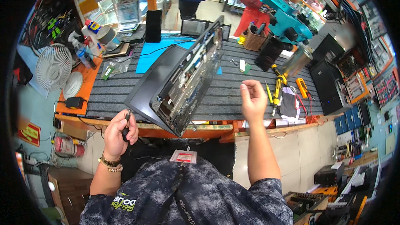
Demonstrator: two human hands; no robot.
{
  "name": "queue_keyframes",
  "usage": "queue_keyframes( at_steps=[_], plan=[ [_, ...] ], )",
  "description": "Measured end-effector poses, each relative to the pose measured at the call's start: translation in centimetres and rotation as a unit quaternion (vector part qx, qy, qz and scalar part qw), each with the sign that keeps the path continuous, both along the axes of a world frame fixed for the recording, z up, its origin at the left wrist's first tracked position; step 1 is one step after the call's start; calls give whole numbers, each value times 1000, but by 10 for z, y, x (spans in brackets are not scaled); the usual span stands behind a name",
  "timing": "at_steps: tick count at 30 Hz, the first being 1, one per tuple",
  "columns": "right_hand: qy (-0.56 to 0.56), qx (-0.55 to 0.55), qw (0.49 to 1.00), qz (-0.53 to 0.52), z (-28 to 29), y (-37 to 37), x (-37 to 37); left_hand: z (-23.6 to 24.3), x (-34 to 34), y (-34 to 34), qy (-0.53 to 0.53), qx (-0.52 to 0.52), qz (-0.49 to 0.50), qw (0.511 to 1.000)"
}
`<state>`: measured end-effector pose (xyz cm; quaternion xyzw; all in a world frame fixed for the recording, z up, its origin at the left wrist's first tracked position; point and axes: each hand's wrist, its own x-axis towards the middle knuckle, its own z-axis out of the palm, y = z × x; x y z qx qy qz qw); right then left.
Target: The person manipulates internal laptop components by disconnecting a ribbon cable, removing a small circuit board, and then installing a RAM module into a slot.
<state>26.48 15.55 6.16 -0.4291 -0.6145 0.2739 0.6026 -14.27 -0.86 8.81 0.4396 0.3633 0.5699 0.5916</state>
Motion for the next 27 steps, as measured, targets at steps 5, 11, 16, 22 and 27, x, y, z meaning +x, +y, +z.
queue_keyframes(
  at_steps=[5, 11, 16, 22, 27],
  plan=[
    [-25, -44, 996, 75, -11, -16, -57, 16, 25, 16, -93, 48, 12, 994],
    [-38, -22, 998, 40, -26, 16, -94, 33, 65, 29, 63, 173, 92, 979],
    [-21, -5, 999, 32, -29, 23, -92, 38, 81, 32, 138, 168, 133, 967],
    [-28, -5, 999, 34, -24, 23, -89, 40, 82, 32, 180, 193, 149, 953],
    [-10, -14, 999, 46, -22, 22, -89, 40, 81, 32, 172, 191, 147, 955]
  ],
)
